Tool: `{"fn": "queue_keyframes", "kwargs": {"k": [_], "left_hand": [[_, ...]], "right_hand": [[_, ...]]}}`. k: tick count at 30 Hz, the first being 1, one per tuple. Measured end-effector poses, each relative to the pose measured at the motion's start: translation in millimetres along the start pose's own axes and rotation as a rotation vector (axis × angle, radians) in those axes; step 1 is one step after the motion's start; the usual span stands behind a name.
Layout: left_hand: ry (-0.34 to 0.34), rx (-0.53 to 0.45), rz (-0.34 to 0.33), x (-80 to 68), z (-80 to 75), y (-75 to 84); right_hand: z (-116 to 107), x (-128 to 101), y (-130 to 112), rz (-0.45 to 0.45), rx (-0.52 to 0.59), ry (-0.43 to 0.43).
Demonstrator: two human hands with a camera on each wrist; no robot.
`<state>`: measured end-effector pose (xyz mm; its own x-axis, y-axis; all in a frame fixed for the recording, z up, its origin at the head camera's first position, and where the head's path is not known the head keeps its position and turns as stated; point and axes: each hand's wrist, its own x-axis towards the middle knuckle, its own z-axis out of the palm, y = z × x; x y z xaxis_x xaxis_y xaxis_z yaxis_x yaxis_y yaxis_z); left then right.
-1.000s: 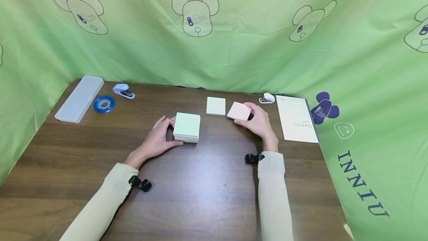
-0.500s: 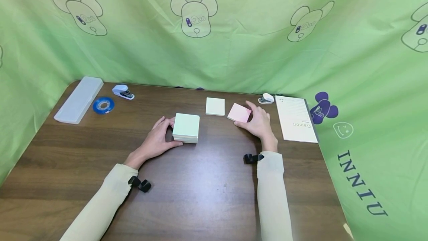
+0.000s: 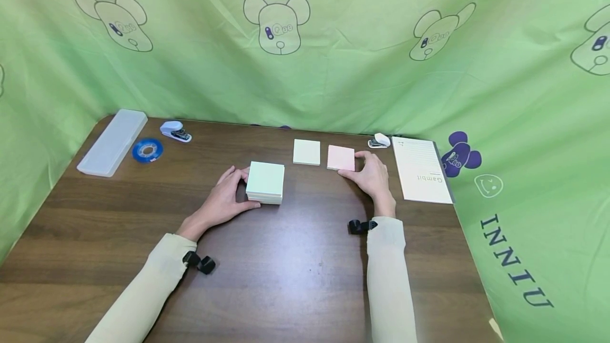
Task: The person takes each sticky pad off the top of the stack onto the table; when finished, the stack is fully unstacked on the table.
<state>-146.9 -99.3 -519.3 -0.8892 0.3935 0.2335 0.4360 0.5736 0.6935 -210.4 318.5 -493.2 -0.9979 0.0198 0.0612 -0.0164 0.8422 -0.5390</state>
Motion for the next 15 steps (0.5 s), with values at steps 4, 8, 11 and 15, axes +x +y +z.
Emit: {"fn": "queue_keyframes", "kwargs": {"k": [4, 8, 11, 15], "left_hand": [[0.001, 0.001, 0.002, -0.3, 0.1, -0.9], [0.0, -0.002, -0.001, -0.3, 0.1, -1.8], [0.002, -0.002, 0.002, -0.3, 0.1, -2.1], [0.005, -0.002, 0.007, -0.5, -0.2, -1.4]], "right_hand": [[3.4, 2.5, 2.4, -0.01, 0.03, 0.009], [7.8, 5.4, 2.9, -0.003, 0.047, 0.024], [8.9, 4.1, -1.8, -0.005, 0.036, 0.024], [8.9, 1.0, -9.5, -0.001, 0.003, 0.021]]}}
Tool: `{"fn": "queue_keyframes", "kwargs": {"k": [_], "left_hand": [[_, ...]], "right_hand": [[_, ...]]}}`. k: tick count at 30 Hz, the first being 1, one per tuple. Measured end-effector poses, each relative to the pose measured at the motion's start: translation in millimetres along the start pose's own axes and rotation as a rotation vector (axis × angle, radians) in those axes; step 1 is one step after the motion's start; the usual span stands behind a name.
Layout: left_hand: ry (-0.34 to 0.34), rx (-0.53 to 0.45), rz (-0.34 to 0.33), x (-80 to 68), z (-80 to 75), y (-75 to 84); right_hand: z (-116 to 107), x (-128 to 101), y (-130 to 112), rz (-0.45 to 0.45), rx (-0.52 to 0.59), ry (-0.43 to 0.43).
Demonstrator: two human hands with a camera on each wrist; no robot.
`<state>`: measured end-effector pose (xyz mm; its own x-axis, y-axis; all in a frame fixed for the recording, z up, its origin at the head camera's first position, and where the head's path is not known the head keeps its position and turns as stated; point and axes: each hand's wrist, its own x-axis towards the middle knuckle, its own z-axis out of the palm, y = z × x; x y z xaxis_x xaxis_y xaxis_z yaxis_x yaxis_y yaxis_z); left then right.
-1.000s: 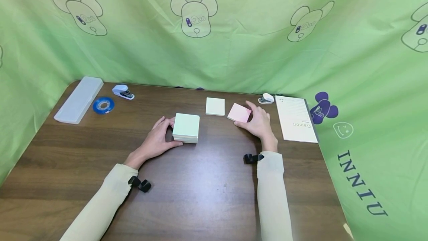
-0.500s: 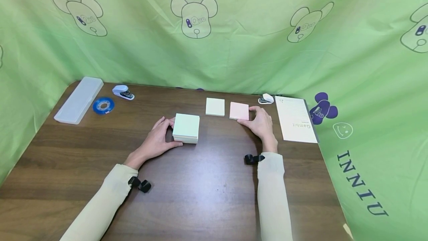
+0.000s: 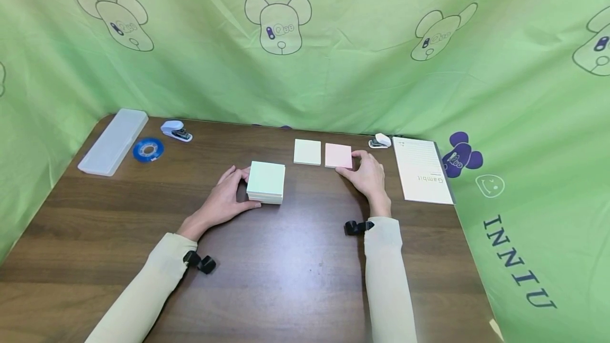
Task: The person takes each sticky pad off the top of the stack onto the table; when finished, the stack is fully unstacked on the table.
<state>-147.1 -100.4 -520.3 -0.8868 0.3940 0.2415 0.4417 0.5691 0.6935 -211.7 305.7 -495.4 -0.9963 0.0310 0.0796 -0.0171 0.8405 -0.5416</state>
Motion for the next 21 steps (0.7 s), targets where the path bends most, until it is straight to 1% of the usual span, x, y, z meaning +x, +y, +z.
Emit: {"fn": "queue_keyframes", "kwargs": {"k": [6, 8, 12, 15, 18, 21], "left_hand": [[-0.003, -0.004, -0.008, 0.1, 0.2, 0.6], [-0.005, -0.004, -0.013, 0.1, 0.1, 0.7], [-0.006, -0.005, -0.015, 0.0, 0.0, 0.9], [-0.007, -0.005, -0.015, 0.4, 0.3, 1.1], [-0.009, -0.003, -0.016, 0.8, 0.4, 1.1], [-0.006, -0.002, -0.012, 0.4, 0.7, 1.0]], "right_hand": [[0.4, -1.0, -1.9, 0.007, -0.021, 0.002], [-0.3, -0.6, -1.2, 0.01, -0.007, -0.004], [3.8, 6.5, 13.6, 0.001, 0.043, 0.005], [2.1, 7.4, 16.7, 0.002, 0.067, 0.005], [-5.7, 2.1, 5.2, 0.011, 0.075, -0.008], [-10.7, -1.0, -3.9, -0.002, 0.083, -0.002]]}}
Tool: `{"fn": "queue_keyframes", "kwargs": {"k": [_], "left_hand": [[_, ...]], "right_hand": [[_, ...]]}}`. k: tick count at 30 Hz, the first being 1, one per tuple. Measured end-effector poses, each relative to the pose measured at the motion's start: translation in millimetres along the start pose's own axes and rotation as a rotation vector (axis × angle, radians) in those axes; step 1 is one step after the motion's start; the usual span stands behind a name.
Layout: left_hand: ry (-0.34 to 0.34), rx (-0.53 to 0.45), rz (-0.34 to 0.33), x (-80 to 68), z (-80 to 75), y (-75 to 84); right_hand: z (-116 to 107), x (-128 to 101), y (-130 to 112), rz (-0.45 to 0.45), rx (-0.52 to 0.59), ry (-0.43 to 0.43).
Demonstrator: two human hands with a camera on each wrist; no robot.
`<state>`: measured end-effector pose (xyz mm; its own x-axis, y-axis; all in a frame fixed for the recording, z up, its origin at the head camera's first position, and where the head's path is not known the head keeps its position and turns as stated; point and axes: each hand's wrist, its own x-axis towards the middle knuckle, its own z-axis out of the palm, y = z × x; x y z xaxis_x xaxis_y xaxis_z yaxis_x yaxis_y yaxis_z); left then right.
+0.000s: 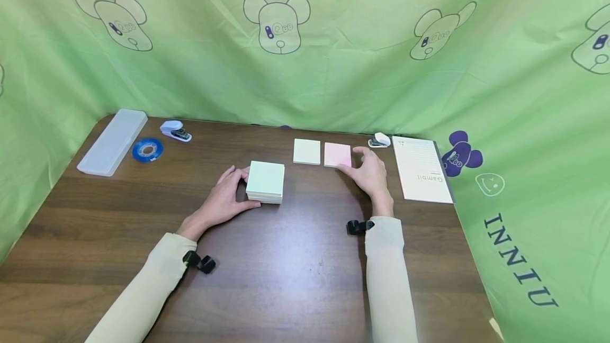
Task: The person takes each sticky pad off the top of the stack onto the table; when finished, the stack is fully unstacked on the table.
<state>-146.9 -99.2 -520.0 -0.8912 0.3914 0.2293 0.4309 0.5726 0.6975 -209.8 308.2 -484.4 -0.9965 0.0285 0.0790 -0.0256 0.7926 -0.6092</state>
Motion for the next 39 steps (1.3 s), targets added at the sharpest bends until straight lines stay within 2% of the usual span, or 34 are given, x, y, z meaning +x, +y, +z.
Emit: {"fn": "queue_keyframes", "kwargs": {"k": [12, 19, 32, 39], "left_hand": [[0.002, -0.007, 0.001, -0.4, 0.8, -0.8], [0.007, -0.01, 0.006, -1.1, 0.1, 0.8], [0.014, -0.011, 0.017, -1.3, 1.0, -0.8], [0.02, -0.007, 0.026, -0.8, 1.8, -3.0]], "right_hand": [[-5.9, -2.5, -30.4, -0.115, 0.083, 0.087], [-1.0, -5.0, -49.4, -0.186, 0.131, 0.113], [3.8, -16.1, -85.3, -0.293, 0.199, 0.103], [5.5, -22.4, -98.2, -0.349, 0.202, 0.061]]}}
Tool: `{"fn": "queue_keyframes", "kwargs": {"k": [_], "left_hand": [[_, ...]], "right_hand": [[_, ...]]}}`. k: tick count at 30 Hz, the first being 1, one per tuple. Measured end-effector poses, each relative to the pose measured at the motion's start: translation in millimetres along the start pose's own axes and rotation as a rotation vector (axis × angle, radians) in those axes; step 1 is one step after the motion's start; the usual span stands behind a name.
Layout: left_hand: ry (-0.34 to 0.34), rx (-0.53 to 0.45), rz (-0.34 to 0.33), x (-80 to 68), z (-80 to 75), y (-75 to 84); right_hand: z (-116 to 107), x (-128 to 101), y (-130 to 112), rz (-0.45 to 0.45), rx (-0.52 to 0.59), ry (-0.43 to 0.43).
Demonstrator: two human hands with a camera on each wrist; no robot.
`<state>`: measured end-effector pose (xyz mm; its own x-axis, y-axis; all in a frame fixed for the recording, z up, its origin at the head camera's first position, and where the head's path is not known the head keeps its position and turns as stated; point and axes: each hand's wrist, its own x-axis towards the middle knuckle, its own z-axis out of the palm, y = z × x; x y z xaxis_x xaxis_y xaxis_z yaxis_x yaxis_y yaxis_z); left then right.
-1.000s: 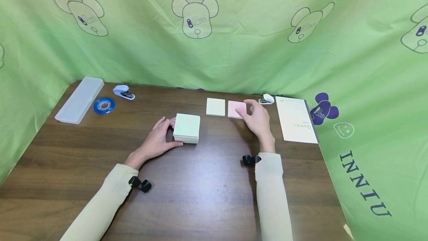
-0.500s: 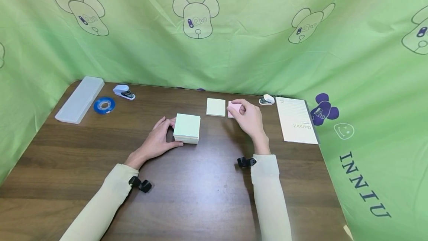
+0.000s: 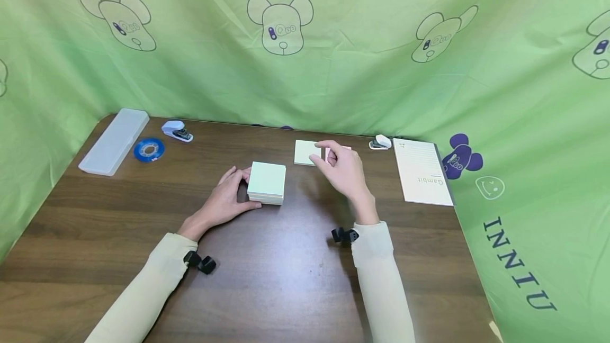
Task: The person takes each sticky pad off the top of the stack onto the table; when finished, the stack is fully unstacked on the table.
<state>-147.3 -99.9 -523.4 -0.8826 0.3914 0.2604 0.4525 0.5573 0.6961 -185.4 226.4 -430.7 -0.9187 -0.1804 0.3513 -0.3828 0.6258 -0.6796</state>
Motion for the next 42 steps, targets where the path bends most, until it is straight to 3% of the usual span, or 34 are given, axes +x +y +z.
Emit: {"fn": "queue_keyframes", "kwargs": {"k": [16, 30, 42], "left_hand": [[-0.01, 0.009, -0.014, -0.3, -0.5, 1.0], [-0.023, -0.016, -0.031, 0.3, -0.9, 1.0], [-0.022, 0.001, -0.022, 0.4, 0.0, -0.4]], "right_hand": [[21.3, -6.1, -28.8, -0.068, 0.015, -0.167], [39.9, -11.7, -38.9, -0.131, -0.049, -0.287], [51.3, -15.1, -40.7, -0.112, -0.15, -0.402]]}}
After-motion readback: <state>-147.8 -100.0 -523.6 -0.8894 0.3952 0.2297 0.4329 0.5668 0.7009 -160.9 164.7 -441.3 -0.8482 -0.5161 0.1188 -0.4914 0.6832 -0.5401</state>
